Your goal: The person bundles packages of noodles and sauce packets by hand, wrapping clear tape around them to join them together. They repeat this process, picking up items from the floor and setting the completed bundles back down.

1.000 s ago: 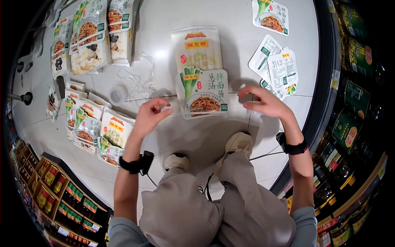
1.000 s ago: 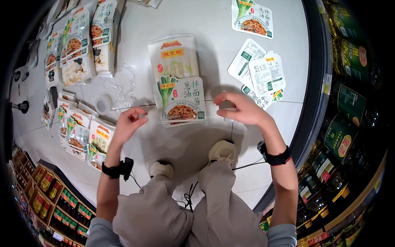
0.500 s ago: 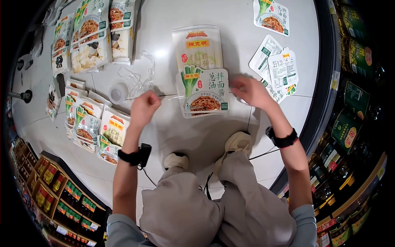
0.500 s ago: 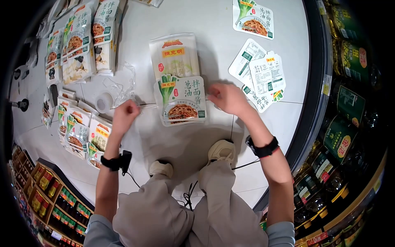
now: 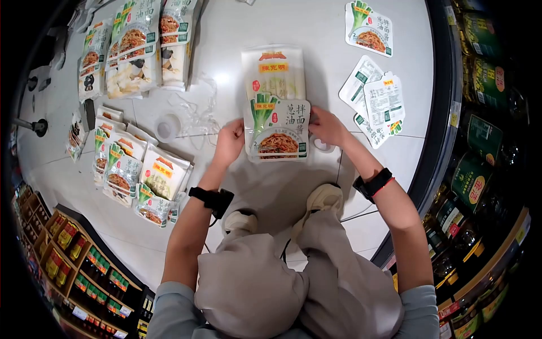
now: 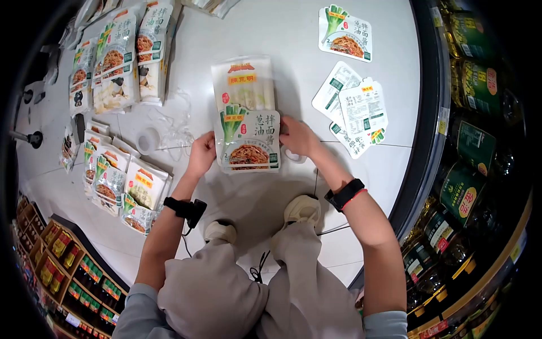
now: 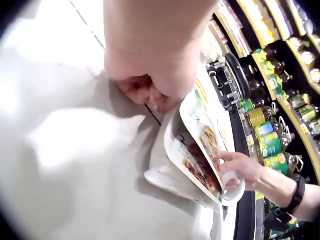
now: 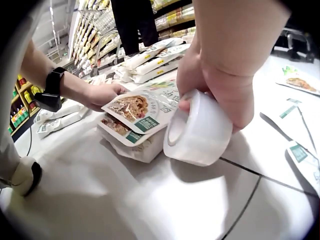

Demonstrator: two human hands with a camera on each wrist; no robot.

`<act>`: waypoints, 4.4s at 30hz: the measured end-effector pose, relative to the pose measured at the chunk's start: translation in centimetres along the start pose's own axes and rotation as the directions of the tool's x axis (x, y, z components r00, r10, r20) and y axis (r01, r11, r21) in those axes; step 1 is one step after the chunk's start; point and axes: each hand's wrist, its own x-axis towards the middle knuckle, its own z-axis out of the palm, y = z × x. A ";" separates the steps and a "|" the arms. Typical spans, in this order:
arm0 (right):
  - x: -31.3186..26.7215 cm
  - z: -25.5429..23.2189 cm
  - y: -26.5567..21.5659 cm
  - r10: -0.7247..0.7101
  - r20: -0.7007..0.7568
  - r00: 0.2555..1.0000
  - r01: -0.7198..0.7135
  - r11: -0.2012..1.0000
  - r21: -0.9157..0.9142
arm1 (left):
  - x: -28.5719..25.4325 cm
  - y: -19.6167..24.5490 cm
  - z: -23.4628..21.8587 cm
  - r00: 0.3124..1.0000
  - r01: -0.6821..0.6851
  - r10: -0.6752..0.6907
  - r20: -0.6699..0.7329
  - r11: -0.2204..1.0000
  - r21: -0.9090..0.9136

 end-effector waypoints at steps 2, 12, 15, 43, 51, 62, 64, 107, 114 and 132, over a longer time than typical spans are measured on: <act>-0.3 -1.2 -0.9 0.027 0.265 0.964 -0.157 0.862 0.482 | 1.0 -0.5 -0.5 0.995 0.016 0.000 0.096 0.986 -0.165; -2.5 -0.3 -0.6 0.087 0.454 0.887 -0.408 0.610 0.680 | -1.2 1.5 0.1 0.846 0.528 -0.259 0.466 0.291 -0.798; -3.4 -1.0 -0.1 -0.016 0.417 0.909 -0.333 0.573 0.749 | -1.8 2.3 -0.8 0.852 0.515 -0.273 0.446 0.292 -0.806; -3.4 3.4 -5.7 0.016 0.445 0.895 -0.346 0.655 0.672 | -6.2 8.5 4.0 0.958 0.235 -0.219 0.187 0.220 -0.947; -4.6 0.9 -12.5 -0.151 0.171 0.974 0.029 0.826 0.563 | -6.4 8.2 4.3 0.978 0.103 -0.207 -0.024 0.583 -0.806; -3.7 -0.2 -10.8 -0.161 0.326 0.932 0.084 0.968 0.238 | -5.0 6.8 0.5 0.875 0.481 -0.305 0.375 0.624 -0.616; -4.1 -1.1 -10.2 -0.036 0.322 0.946 0.019 0.998 0.057 | -4.9 6.4 0.6 0.937 0.315 -0.204 0.285 0.845 -0.432; 0.7 1.5 0.3 -0.155 0.220 0.963 -0.002 0.814 0.581 | -3.7 5.0 -1.6 0.900 0.017 -0.069 -0.430 0.992 -0.124; -4.2 0.6 -8.9 -0.103 0.284 0.953 -0.031 0.902 0.431 | -7.6 12.0 -3.5 0.994 -0.107 0.101 0.045 0.983 0.153; -1.5 0.5 -13.5 -0.314 0.592 0.742 0.046 0.905 0.422 | -10.0 4.9 -5.7 0.974 0.220 -0.225 0.033 0.898 -0.380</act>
